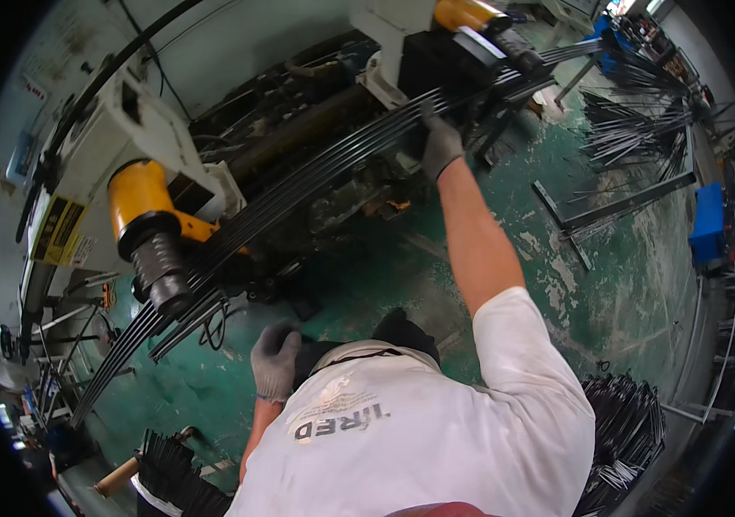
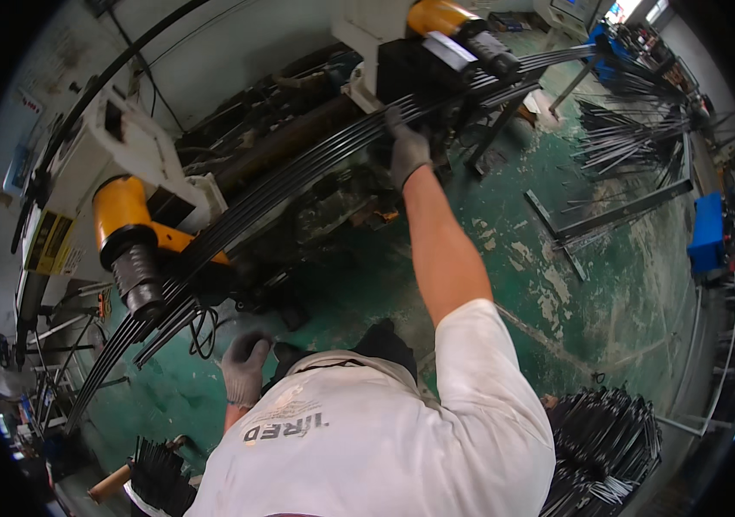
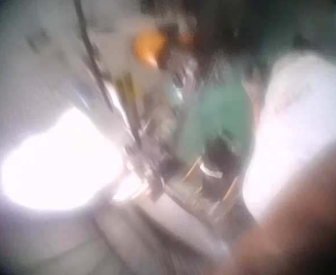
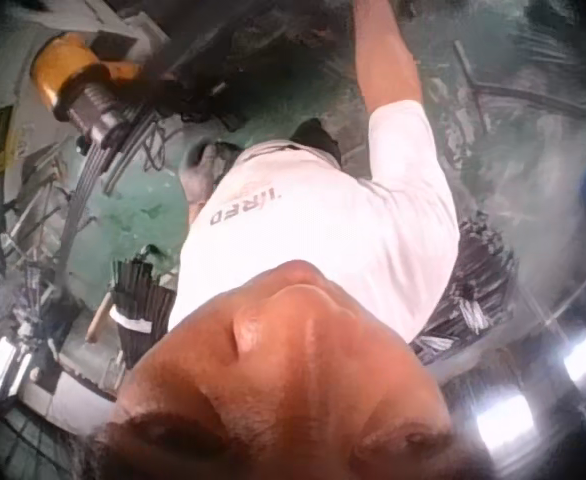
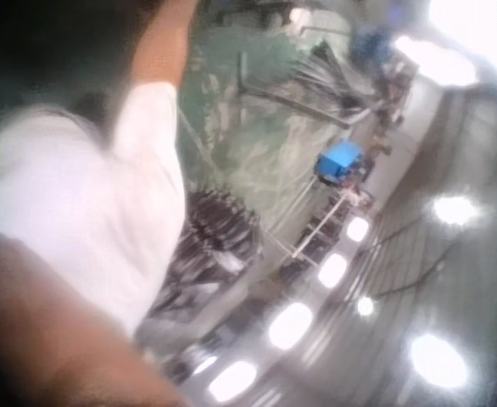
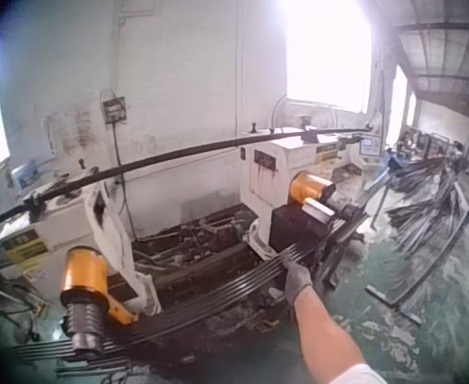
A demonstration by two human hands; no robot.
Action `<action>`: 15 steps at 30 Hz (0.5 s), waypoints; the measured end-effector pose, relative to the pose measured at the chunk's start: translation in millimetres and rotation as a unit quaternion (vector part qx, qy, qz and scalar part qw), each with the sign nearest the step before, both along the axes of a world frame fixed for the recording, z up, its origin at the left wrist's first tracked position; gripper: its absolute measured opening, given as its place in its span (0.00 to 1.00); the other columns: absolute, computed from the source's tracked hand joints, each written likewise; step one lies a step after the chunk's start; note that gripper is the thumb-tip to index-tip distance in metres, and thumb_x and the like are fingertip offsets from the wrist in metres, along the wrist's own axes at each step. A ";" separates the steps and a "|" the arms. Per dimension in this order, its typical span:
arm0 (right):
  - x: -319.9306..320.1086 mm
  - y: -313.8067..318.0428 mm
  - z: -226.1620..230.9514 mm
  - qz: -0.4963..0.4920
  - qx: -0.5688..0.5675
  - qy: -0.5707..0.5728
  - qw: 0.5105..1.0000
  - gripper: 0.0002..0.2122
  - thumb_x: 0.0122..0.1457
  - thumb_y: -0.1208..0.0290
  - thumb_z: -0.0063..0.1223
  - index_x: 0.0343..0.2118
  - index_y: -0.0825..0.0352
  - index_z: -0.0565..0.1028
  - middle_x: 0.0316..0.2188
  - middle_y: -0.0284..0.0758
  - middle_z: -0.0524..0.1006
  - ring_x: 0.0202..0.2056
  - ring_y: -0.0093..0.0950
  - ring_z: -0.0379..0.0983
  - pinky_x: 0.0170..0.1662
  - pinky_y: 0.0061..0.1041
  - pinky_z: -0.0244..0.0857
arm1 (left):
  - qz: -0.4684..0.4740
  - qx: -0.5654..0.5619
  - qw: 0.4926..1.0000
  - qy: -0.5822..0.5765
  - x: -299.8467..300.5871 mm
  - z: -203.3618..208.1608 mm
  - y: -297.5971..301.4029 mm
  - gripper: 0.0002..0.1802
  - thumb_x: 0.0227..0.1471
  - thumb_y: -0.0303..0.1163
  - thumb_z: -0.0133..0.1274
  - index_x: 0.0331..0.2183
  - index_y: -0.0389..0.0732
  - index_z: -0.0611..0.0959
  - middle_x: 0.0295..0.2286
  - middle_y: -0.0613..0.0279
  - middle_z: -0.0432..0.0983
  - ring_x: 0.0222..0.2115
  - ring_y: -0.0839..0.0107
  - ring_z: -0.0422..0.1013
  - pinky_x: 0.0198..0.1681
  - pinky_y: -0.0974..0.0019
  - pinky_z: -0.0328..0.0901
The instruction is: The person picks up metal tubes from a floor stack, aligns them inside a large bending machine, triggers the bend, removes the shaped tubes, and places them onto a separate frame.
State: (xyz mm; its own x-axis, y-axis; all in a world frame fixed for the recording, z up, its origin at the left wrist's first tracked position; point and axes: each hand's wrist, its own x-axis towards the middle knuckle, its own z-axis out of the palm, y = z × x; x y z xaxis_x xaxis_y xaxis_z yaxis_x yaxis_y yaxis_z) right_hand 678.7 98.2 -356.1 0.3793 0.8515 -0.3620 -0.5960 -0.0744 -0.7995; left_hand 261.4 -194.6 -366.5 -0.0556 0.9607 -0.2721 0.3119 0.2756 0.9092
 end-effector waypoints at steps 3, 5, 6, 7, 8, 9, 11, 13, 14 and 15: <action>11.1 -74.3 2.6 0.060 -0.033 0.001 0.998 0.18 0.64 0.58 0.62 0.42 0.71 0.77 0.27 0.38 0.79 0.23 0.29 0.75 0.25 0.29 0.69 | -0.102 0.079 0.991 0.026 97.6 67.0 54.8 0.11 0.57 0.23 0.56 0.42 0.34 0.84 0.35 0.60 0.83 0.36 0.74 0.76 0.43 0.69 0.70; 37.7 -99.2 -8.6 0.036 -0.041 -0.017 0.998 0.17 0.64 0.58 0.62 0.42 0.71 0.77 0.26 0.37 0.78 0.22 0.26 0.75 0.23 0.27 0.68 | -0.144 0.106 0.984 0.003 144.1 76.9 76.4 0.11 0.56 0.24 0.57 0.42 0.34 0.85 0.33 0.60 0.82 0.35 0.73 0.75 0.42 0.68 0.71; 58.7 -106.9 -9.5 0.012 -0.049 -0.042 0.998 0.17 0.64 0.58 0.61 0.41 0.70 0.76 0.26 0.37 0.78 0.22 0.26 0.75 0.23 0.26 0.68 | -0.161 0.114 0.980 -0.013 162.8 72.6 89.6 0.11 0.56 0.24 0.57 0.42 0.34 0.85 0.33 0.60 0.82 0.35 0.73 0.75 0.42 0.68 0.71; 81.3 -107.4 -10.2 -0.011 -0.059 -0.065 0.996 0.16 0.64 0.59 0.61 0.41 0.70 0.76 0.26 0.37 0.78 0.22 0.26 0.75 0.24 0.26 0.68 | -0.178 0.122 0.976 -0.029 181.9 67.1 102.3 0.11 0.55 0.25 0.58 0.42 0.35 0.85 0.32 0.60 0.82 0.34 0.73 0.75 0.42 0.68 0.71; 108.8 -103.1 -11.5 -0.041 -0.056 -0.062 0.996 0.15 0.64 0.60 0.61 0.40 0.70 0.76 0.25 0.36 0.78 0.22 0.26 0.75 0.24 0.26 0.68 | -0.205 0.095 0.974 -0.005 201.3 60.6 113.0 0.11 0.55 0.25 0.58 0.41 0.34 0.85 0.33 0.59 0.82 0.35 0.73 0.76 0.43 0.68 0.71; 137.2 -99.8 -14.7 -0.070 -0.056 -0.057 0.994 0.14 0.64 0.62 0.61 0.40 0.69 0.77 0.25 0.35 0.78 0.21 0.25 0.74 0.23 0.25 0.67 | -0.232 0.066 0.970 0.020 217.4 50.8 121.1 0.11 0.55 0.25 0.58 0.41 0.34 0.84 0.33 0.59 0.82 0.36 0.73 0.76 0.43 0.68 0.70; 192.5 -85.4 -11.4 -0.142 -0.051 -0.043 0.988 0.09 0.63 0.68 0.62 0.38 0.69 0.77 0.24 0.34 0.78 0.20 0.24 0.73 0.22 0.24 0.66 | -0.269 0.013 0.962 0.040 249.2 17.1 136.2 0.11 0.55 0.27 0.59 0.40 0.34 0.85 0.33 0.58 0.82 0.37 0.71 0.77 0.44 0.66 0.71; 253.3 -65.0 -2.7 -0.175 -0.050 -0.084 0.980 0.08 0.63 0.68 0.62 0.37 0.68 0.78 0.24 0.33 0.78 0.20 0.24 0.73 0.22 0.24 0.66 | -0.326 0.031 0.941 0.087 280.5 -28.7 144.8 0.13 0.54 0.31 0.61 0.42 0.37 0.85 0.35 0.52 0.83 0.38 0.63 0.79 0.44 0.62 0.72; 284.7 -52.5 0.4 -0.189 -0.051 -0.104 0.975 0.08 0.63 0.69 0.62 0.37 0.68 0.78 0.24 0.32 0.78 0.20 0.24 0.73 0.21 0.24 0.65 | -0.368 0.044 0.924 0.100 297.3 -50.1 153.9 0.14 0.55 0.33 0.61 0.42 0.37 0.85 0.36 0.49 0.84 0.38 0.57 0.81 0.43 0.59 0.72; 321.3 -38.4 -2.2 -0.196 -0.031 -0.123 0.972 0.08 0.62 0.69 0.63 0.37 0.68 0.78 0.25 0.32 0.77 0.20 0.23 0.73 0.21 0.23 0.65 | -0.386 0.027 0.917 0.099 317.7 -69.4 164.7 0.14 0.55 0.34 0.61 0.42 0.38 0.85 0.36 0.49 0.84 0.39 0.55 0.80 0.44 0.59 0.72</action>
